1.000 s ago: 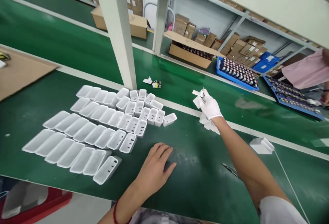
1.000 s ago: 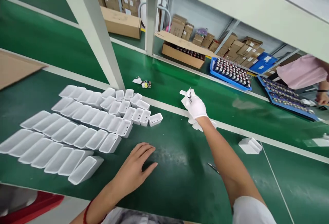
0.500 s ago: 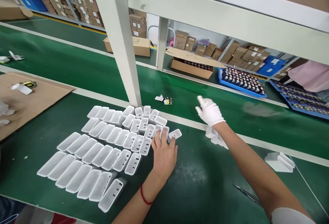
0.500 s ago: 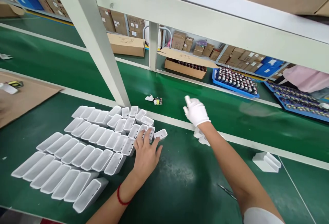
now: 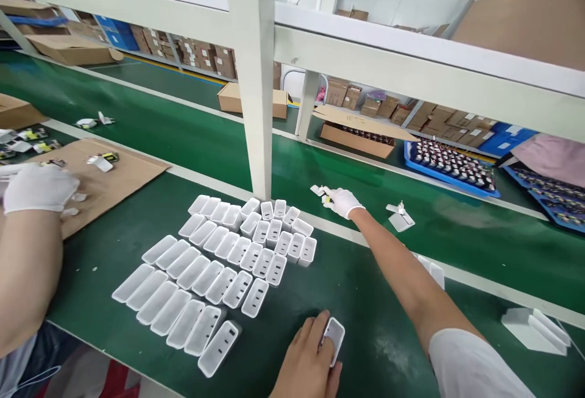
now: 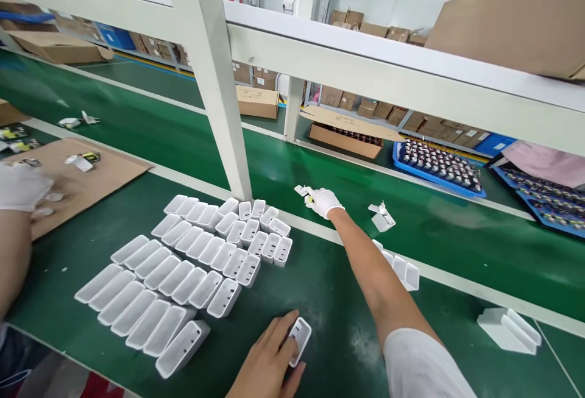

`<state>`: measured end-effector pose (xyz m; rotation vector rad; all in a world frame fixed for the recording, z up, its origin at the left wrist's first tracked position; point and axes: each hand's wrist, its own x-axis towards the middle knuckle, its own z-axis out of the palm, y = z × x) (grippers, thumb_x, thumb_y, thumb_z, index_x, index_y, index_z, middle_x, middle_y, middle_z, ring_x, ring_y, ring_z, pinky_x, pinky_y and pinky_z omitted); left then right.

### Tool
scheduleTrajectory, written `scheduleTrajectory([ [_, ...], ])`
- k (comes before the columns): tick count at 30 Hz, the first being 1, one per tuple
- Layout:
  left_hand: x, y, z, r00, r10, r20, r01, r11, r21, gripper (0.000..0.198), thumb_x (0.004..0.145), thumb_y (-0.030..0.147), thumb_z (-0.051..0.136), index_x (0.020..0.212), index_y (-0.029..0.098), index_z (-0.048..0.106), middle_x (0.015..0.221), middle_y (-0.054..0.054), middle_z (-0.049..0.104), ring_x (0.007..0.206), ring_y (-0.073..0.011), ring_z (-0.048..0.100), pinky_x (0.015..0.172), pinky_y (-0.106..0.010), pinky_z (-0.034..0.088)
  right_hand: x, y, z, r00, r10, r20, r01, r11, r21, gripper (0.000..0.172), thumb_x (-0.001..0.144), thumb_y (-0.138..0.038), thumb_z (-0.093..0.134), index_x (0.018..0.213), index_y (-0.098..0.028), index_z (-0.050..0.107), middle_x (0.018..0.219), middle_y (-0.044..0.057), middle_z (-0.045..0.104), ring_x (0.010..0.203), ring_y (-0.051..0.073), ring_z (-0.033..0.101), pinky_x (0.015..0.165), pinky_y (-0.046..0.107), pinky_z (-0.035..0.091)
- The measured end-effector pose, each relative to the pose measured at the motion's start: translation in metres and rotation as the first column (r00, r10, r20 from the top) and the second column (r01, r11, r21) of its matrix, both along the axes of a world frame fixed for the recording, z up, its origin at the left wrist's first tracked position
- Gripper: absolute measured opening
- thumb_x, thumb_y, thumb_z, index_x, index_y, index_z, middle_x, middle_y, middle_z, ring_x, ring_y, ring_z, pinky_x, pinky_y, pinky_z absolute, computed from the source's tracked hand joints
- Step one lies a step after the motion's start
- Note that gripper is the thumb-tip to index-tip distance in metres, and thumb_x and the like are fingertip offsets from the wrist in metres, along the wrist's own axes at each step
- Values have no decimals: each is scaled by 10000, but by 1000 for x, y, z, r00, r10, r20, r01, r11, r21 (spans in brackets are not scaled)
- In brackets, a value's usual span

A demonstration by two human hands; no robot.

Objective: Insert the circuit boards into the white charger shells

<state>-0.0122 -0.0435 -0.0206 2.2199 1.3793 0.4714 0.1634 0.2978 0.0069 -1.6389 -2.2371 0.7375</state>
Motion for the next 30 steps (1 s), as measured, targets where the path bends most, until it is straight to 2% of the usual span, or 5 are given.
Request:
scheduleTrajectory([
  [5, -19, 10, 33, 984, -111, 142, 145, 955, -257, 465, 783, 199, 609, 1241, 244, 547, 1591, -118, 325, 1320, -377, 512, 973, -494, 550, 20, -51, 11, 895, -173, -411, 136, 984, -118, 471, 965, -468, 520, 1350, -203, 462, 1228, 98, 614, 1005, 223, 659, 871, 461, 564],
  [9, -18, 12, 24, 943, -36, 331, 119, 965, -234, 511, 847, 163, 548, 1339, 256, 445, 1477, -126, 476, 1309, -287, 533, 1054, -448, 498, 33, -136, 16, 701, -238, -673, 143, 971, -194, 614, 919, -671, 377, 1409, -304, 333, 1262, 63, 599, 1002, 244, 687, 878, 532, 571],
  [16, 3, 9, -7, 936, 77, 344, -14, 983, -181, 628, 864, 297, 642, 1416, 240, 347, 1369, -134, 561, 1243, -302, 584, 984, -449, 545, 35, -271, 21, 8, -453, -891, -51, 890, -453, 492, 779, -479, 743, 1193, -270, 578, 1085, 30, 674, 1065, 247, 660, 1021, 471, 497],
  [23, 2, 8, -9, 933, 54, 356, -13, 993, -116, 544, 848, 291, 687, 1326, 242, 434, 1225, -93, 645, 1114, -263, 636, 911, -389, 570, 29, -343, 14, 204, -424, -883, 130, 905, -405, 875, 647, -390, 881, 1388, -340, 417, 1121, 49, 641, 1019, 249, 633, 919, 446, 531],
  [30, 7, 6, -5, 949, 37, 314, -29, 999, -30, 614, 829, 376, 710, 1341, 194, 423, 1230, -133, 622, 1130, -298, 602, 899, -420, 569, 22, -351, 5, 414, -317, -854, 126, 948, -291, 1061, 728, -254, 829, 1507, -421, 129, 1199, 39, 633, 1112, 240, 625, 991, 505, 497],
])
